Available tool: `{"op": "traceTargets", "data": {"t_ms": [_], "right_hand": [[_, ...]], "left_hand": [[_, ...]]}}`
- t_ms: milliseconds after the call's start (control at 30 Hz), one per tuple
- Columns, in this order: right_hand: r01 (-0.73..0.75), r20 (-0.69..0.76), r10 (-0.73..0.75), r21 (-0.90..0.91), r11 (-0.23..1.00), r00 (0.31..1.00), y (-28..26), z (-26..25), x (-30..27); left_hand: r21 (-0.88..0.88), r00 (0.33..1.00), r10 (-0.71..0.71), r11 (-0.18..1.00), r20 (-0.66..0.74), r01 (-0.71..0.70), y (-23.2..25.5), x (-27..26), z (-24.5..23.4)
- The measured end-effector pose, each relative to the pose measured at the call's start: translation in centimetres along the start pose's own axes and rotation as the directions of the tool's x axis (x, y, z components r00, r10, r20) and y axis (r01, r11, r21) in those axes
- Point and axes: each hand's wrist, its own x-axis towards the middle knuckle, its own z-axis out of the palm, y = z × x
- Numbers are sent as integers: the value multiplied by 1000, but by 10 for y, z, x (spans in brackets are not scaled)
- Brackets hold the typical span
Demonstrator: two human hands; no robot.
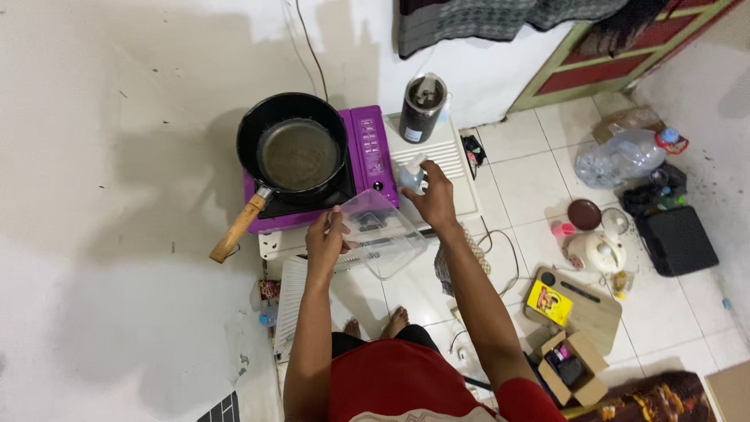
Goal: The person picks up a clear plastic container and uses a cloth to wipe the inside and outside surfaces.
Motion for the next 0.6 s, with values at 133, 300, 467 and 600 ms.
{"op": "traceTargets", "data": {"t_ms": [133, 300, 467, 600], "right_hand": [[90, -4, -91, -95, 991, 996, 6, 1, -3], [106, 61, -106, 10, 994, 993, 16, -6, -5], [134, 90, -145, 117, 984, 985, 19, -19, -9], [54, 118, -56, 28, 998, 991, 42, -26, -18]], "left_hand": [[133, 999, -9, 991, 43, 3, 3, -1, 8], [126, 992, 33, 991, 123, -48, 2, -7, 18], [174, 986, 21, 983, 167, -51, -4, -7, 26], [156, 981, 51, 984, 189, -82, -10, -8, 33]]}}
